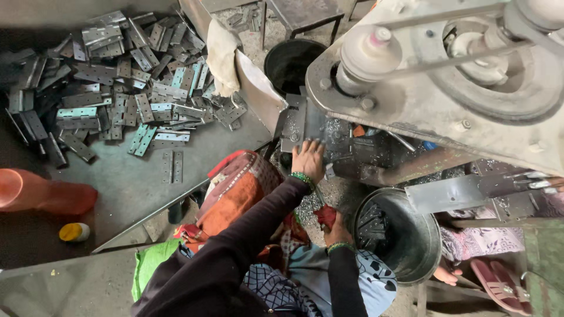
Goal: The person repeatedly picks up small metal brackets from a pile on a table, places them into a press machine, and operates the lever to process them. The processed brackets are then dropped into a metal bucket below.
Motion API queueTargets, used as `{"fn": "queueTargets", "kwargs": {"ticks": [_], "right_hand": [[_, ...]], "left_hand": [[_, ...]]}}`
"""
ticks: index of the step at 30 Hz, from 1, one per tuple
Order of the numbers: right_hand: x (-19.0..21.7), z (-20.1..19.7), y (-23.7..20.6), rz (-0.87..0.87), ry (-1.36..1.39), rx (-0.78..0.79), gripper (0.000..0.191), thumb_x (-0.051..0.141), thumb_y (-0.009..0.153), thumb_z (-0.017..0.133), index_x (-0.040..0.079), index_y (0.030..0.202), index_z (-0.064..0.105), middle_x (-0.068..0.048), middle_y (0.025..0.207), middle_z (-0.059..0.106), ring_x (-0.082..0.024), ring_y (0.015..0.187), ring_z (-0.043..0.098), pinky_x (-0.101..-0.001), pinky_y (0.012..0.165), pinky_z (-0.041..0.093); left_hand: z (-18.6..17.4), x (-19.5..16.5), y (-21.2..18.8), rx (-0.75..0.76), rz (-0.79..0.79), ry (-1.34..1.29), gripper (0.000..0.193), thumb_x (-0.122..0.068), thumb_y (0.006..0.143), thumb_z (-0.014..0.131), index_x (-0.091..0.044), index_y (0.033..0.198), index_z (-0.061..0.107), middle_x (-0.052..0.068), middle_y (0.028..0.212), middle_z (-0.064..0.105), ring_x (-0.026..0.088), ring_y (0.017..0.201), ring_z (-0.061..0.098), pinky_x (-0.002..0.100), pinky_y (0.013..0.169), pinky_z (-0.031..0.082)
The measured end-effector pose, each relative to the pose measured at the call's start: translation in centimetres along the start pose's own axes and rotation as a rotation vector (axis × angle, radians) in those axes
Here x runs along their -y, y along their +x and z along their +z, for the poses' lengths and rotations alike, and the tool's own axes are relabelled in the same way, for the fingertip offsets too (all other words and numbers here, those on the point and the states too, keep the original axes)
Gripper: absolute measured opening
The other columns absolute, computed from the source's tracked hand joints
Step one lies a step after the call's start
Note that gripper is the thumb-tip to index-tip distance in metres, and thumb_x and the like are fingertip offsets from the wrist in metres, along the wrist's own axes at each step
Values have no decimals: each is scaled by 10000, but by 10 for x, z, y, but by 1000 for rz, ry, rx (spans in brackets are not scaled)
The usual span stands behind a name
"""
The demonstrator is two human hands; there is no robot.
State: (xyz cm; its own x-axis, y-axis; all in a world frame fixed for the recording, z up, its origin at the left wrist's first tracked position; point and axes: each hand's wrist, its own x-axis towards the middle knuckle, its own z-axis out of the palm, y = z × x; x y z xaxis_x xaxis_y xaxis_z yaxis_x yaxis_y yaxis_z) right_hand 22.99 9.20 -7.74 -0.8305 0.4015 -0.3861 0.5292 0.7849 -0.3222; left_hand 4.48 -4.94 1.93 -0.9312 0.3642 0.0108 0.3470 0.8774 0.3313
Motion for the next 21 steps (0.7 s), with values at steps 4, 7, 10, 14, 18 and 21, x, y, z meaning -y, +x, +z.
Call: {"fn": "queueTargets", "kwargs": {"ticks": [4,7,10,14,18,21], "right_hand": [[-1,-10,15,-39,-57,90,863,310,841,737,167,1532,240,-301,1118,704,-489,1009,690,-548,895,534],[-3,-17,22,-5,-118,135,827,353,847,722,158,1511,268,-293,1094,719,-482,1014,696,-553,910,533],[-7,-17,20,1,-153,61,771,381,858,696,172,1488,303,-284,1086,719,-481,1013,693,-566,911,528],[-8,-14,11,-4,-153,-10,741,362,841,692,183,1463,332,-277,1112,708,-491,1015,691,-584,900,533],[-3,-21,5,30,-161,8,719,386,862,687,196,1460,337,-288,1130,701,-499,1026,685,-585,900,535],[2,-27,1,47,-175,16,745,396,868,672,217,1493,310,-280,1135,705,-496,1030,686,-587,901,532]], "left_hand": [[-16,5,-3,195,-35,-1,871,-461,864,659,-93,1559,284,118,1661,230,284,1559,150,676,1202,9],[-29,4,-4,191,-44,-69,909,-517,856,652,-86,1565,281,104,1668,243,271,1564,173,662,1219,-8],[-27,5,5,220,-29,-44,875,-415,876,636,-81,1599,273,95,1660,287,260,1541,240,624,1240,16],[-14,9,17,78,29,-20,681,-201,950,552,-104,1591,341,82,1633,369,252,1525,298,587,1263,61],[-17,13,19,-23,34,-122,531,-107,1003,521,-160,1529,465,31,1639,414,221,1563,317,575,1305,114],[-34,23,21,-26,-46,-180,706,-271,808,690,-164,1469,464,84,1574,376,262,1486,283,590,1212,150]]}}
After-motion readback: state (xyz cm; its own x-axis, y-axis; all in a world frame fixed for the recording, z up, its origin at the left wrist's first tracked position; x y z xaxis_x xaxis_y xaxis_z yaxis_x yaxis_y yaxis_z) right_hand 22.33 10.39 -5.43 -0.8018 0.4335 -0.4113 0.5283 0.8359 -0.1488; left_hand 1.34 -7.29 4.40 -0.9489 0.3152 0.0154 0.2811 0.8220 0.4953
